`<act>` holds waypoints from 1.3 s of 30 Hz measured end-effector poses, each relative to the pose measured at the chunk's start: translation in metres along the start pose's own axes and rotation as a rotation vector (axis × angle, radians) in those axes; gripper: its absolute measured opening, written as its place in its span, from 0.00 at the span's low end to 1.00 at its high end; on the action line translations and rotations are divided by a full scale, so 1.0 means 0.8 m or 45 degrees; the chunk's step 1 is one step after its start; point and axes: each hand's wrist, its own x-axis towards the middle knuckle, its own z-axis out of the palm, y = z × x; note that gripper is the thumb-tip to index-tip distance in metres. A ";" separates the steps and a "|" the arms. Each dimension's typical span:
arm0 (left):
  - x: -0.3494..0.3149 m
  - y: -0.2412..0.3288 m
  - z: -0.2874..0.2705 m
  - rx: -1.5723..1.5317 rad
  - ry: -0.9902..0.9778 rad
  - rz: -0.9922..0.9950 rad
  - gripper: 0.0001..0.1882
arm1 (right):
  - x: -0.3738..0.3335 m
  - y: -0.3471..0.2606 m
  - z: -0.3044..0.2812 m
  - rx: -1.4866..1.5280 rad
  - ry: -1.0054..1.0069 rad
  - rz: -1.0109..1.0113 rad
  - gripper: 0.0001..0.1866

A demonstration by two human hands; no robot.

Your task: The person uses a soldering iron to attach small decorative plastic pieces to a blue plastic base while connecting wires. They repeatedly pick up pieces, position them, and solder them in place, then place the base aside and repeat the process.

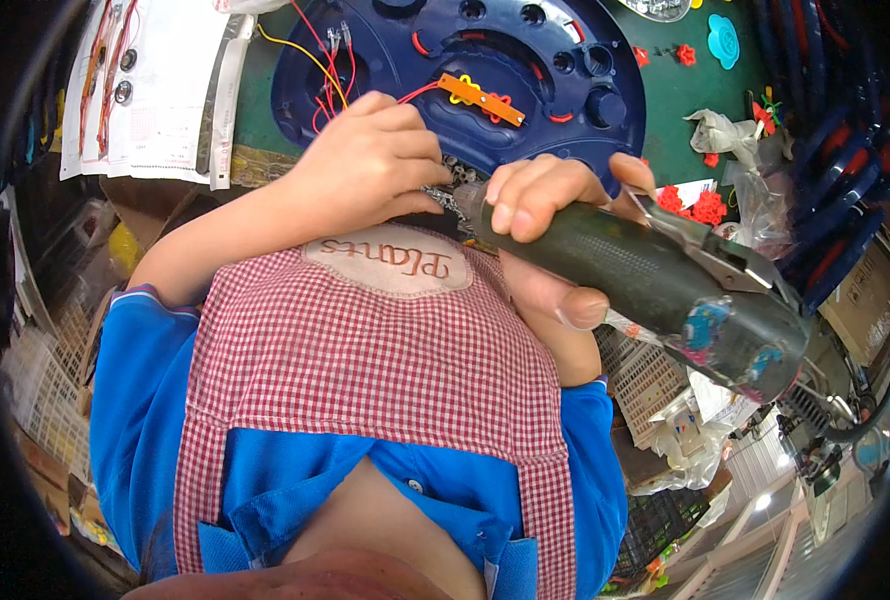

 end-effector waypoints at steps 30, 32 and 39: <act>0.005 -0.020 -0.002 0.347 -0.017 -0.251 0.32 | 0.081 0.043 0.013 -0.377 -0.088 0.036 0.49; 0.006 -0.021 -0.002 0.327 -0.028 -0.251 0.32 | 0.081 0.045 0.013 -0.396 -0.111 0.048 0.48; 0.003 -0.023 -0.002 0.288 -0.053 -0.257 0.31 | 0.101 0.059 -0.002 -0.344 -0.425 0.094 0.43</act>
